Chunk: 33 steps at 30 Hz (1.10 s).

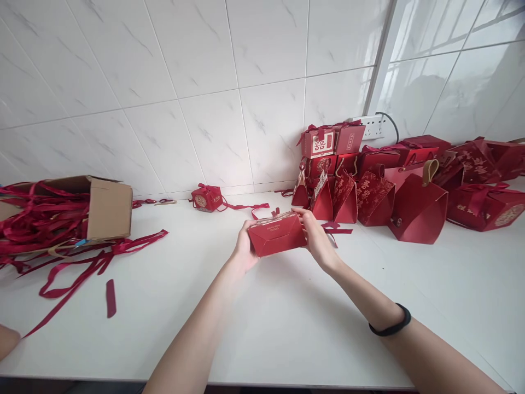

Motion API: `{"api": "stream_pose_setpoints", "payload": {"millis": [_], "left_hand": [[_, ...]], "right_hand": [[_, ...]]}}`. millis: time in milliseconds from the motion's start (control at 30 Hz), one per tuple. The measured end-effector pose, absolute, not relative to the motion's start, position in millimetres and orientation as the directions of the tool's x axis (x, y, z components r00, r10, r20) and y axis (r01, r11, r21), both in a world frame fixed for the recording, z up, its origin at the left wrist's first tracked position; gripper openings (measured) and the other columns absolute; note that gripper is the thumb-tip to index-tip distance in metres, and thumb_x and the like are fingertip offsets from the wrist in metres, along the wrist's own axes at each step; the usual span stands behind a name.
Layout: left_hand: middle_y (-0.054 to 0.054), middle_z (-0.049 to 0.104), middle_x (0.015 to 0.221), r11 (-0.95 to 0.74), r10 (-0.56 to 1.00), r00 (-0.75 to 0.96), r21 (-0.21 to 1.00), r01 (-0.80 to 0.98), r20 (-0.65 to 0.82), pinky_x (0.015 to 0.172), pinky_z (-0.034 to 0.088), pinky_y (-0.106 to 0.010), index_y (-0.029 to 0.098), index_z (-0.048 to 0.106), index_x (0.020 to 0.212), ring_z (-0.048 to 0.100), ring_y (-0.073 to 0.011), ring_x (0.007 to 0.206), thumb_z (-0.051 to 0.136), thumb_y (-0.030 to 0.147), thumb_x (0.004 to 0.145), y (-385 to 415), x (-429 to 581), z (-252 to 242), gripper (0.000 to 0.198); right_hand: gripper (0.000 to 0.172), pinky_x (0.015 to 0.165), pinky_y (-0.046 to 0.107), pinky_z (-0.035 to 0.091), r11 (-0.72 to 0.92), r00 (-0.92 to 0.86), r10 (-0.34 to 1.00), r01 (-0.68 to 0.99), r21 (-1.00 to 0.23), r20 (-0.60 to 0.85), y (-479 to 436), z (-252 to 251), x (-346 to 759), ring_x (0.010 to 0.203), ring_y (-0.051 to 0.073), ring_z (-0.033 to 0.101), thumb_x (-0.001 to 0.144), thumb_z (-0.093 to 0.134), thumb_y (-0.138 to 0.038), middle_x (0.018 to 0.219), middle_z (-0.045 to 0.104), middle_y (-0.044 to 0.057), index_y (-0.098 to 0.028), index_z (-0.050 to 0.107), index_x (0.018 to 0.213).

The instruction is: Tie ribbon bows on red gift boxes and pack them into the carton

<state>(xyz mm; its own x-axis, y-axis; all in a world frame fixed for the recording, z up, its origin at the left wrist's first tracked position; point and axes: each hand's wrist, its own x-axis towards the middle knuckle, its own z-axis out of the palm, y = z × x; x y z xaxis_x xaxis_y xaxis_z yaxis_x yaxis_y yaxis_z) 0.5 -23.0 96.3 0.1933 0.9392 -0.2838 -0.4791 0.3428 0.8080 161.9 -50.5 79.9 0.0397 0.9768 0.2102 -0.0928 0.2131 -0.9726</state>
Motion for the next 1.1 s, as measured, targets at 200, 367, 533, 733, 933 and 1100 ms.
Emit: {"api": "stream_pose_setpoints", "payload": {"millis": [200,367,533,733,933,1100], "left_hand": [[-0.005,0.064,0.065,0.414,0.910,0.301,0.664,-0.622,-0.285,0.052,0.046,-0.028,0.015,0.060,0.076,0.061,-0.0196,0.058,0.054,0.030,0.068,-28,-1,88,0.018],[-0.005,0.066,0.068,0.428,0.870,0.483,0.642,-0.636,-0.102,0.058,0.048,-0.027,0.014,0.063,0.079,0.062,-0.0182,0.061,0.058,0.031,0.070,-30,-8,81,0.020],[-0.008,0.070,0.079,0.394,0.869,0.491,0.681,-0.617,-0.058,0.069,0.051,-0.030,0.011,0.065,0.087,0.065,-0.0210,0.070,0.060,0.036,0.067,-29,-7,84,0.031],[-0.005,0.071,0.083,-0.045,0.983,0.140,0.889,-0.456,0.121,0.070,0.052,-0.030,0.015,0.065,0.090,0.066,-0.0215,0.076,0.070,0.031,0.060,-30,7,78,0.035],[-0.003,0.067,0.082,-0.228,0.960,0.095,0.935,-0.271,0.262,0.064,0.049,-0.025,0.017,0.063,0.089,0.062,-0.0155,0.071,0.076,0.032,0.062,-33,3,93,0.033],[-0.003,0.067,0.082,-0.344,0.939,-0.042,0.927,-0.148,0.342,0.068,0.047,-0.020,0.018,0.067,0.085,0.061,-0.0125,0.075,0.074,0.036,0.067,-41,1,110,0.026]], "right_hand": [[0.060,0.079,0.037,0.054,0.387,0.180,0.919,-0.261,-0.884,0.349,-62,90,157,0.111,0.023,0.056,0.078,0.061,-0.046,0.144,0.035,0.006,-0.037,0.035,0.132],[0.053,0.089,0.040,0.051,0.532,-0.015,0.834,-0.244,-0.811,0.552,-80,100,152,0.125,0.026,0.046,0.086,0.056,-0.040,0.142,0.042,0.005,-0.033,0.039,0.135],[0.041,0.092,0.041,0.048,0.509,-0.040,0.838,-0.300,-0.807,0.543,-79,99,152,0.120,0.026,0.050,0.084,0.059,-0.038,0.130,0.056,0.005,-0.029,0.053,0.124],[0.039,0.077,0.037,0.051,0.326,0.065,0.945,-0.276,-0.904,0.321,-60,95,165,0.086,0.024,0.064,0.086,0.047,-0.054,0.089,0.069,0.006,-0.019,0.064,0.092],[0.029,0.069,0.030,0.045,0.389,0.091,0.913,0.092,-0.916,0.397,-58,92,167,0.072,0.017,0.055,0.082,0.050,-0.047,0.075,0.060,0.001,-0.019,0.058,0.082],[0.023,0.071,0.029,0.043,0.449,0.043,0.887,0.151,-0.881,0.460,-62,88,160,0.075,0.017,0.054,0.086,0.044,-0.040,0.081,0.061,0.001,-0.020,0.056,0.088]]}}
